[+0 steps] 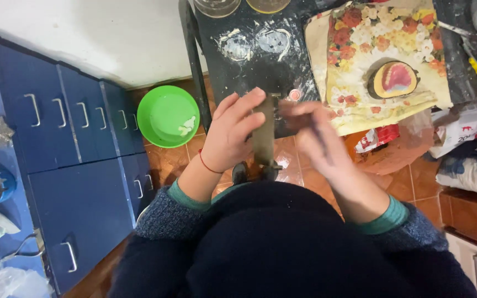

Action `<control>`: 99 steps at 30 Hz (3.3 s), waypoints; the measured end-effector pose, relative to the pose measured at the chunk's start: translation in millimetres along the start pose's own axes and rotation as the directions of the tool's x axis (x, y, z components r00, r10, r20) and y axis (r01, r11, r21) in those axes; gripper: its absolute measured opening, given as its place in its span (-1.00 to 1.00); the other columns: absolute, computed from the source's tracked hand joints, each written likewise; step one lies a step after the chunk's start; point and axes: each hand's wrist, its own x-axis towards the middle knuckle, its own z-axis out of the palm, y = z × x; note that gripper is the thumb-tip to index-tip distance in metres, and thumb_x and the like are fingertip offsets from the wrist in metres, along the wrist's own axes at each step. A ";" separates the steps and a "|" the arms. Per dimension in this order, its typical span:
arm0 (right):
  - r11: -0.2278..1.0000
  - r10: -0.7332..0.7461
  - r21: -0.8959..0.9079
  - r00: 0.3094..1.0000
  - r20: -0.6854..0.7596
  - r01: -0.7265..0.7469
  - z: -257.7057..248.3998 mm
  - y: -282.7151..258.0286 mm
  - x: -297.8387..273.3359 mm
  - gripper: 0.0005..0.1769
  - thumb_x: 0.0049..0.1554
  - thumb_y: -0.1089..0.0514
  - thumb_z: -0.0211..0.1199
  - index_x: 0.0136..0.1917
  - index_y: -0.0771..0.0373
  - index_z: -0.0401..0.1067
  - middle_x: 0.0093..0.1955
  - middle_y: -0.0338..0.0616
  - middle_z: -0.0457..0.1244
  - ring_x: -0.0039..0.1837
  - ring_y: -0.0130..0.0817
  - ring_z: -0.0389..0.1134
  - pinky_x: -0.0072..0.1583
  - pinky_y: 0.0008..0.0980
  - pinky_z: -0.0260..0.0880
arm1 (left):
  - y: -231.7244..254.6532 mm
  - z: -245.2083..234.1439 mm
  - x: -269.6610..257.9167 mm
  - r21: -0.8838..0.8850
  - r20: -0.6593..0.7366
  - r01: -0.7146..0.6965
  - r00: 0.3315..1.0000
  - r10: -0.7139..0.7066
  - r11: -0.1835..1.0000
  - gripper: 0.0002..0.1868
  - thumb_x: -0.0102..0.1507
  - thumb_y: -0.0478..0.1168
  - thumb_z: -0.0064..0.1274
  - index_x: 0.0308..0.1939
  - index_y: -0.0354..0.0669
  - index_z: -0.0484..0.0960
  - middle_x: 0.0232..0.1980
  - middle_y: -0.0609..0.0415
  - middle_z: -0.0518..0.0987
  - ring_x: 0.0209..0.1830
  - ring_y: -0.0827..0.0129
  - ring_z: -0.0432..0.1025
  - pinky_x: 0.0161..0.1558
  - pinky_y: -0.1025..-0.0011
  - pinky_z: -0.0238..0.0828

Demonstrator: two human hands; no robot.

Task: The recorder is preparing, cleaning, and painting a dental mold for dentures in a dental laboratory setting.

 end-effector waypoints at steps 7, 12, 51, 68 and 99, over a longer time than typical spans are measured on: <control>0.932 0.042 0.337 0.962 0.269 -0.135 12.9 41.7 -4.7 -0.15 0.07 0.05 0.53 0.40 0.16 0.00 0.47 0.07 0.02 0.52 -0.20 0.08 0.54 -0.15 0.09 | 6.7 0.8 -7.2 0.136 0.065 0.030 0.997 -0.039 0.990 -0.21 0.19 -0.44 0.15 0.45 0.05 0.20 0.58 0.02 0.29 0.63 0.11 0.16 0.60 0.03 0.06; 0.965 -0.256 0.018 0.922 0.292 0.262 18.9 28.7 10.1 -0.03 -0.03 0.12 0.55 0.42 0.06 -0.07 0.61 0.17 -0.05 0.68 -0.07 -0.02 0.63 -0.07 -0.02 | 5.4 0.3 -27.1 -0.773 0.404 0.543 0.821 -0.405 0.330 0.06 0.17 -0.34 0.18 0.68 -0.13 -0.05 0.67 -0.10 0.16 0.69 0.14 0.09 0.60 0.14 0.10; 0.957 0.280 0.123 0.945 -0.167 -0.262 -11.6 138.8 25.7 -0.86 0.39 0.21 0.05 0.07 0.32 0.38 -0.03 -0.13 0.35 0.02 -0.38 0.40 0.12 -0.37 0.43 | -9.6 -6.4 -35.3 -0.916 0.281 0.397 0.742 -0.609 0.062 0.08 0.11 0.01 0.46 0.53 -0.28 0.15 0.43 0.00 0.36 0.50 0.25 0.26 0.53 0.24 0.18; 0.832 -0.353 -0.338 0.889 0.291 0.440 9.6 -27.3 32.2 -0.94 0.21 0.33 0.16 -0.13 0.32 0.42 -0.15 -0.01 0.36 -0.09 -0.17 0.41 -0.04 -0.29 0.42 | -0.5 -9.1 -26.5 -0.887 0.386 0.460 0.783 -0.489 0.035 0.06 0.12 0.04 0.47 0.52 -0.30 0.20 0.35 0.02 0.45 0.35 0.33 0.40 0.38 0.30 0.38; 0.800 -0.370 -0.361 0.867 0.333 0.480 3.8 -27.1 22.0 -0.92 0.14 0.26 0.22 -0.22 0.22 0.43 -0.21 -0.08 0.35 -0.14 -0.14 0.44 -0.07 -0.22 0.46 | 4.9 -10.6 -22.7 -0.878 0.400 0.476 0.777 -0.486 0.038 0.09 0.08 0.01 0.50 0.52 -0.31 0.22 0.35 0.04 0.45 0.36 0.32 0.39 0.39 0.30 0.35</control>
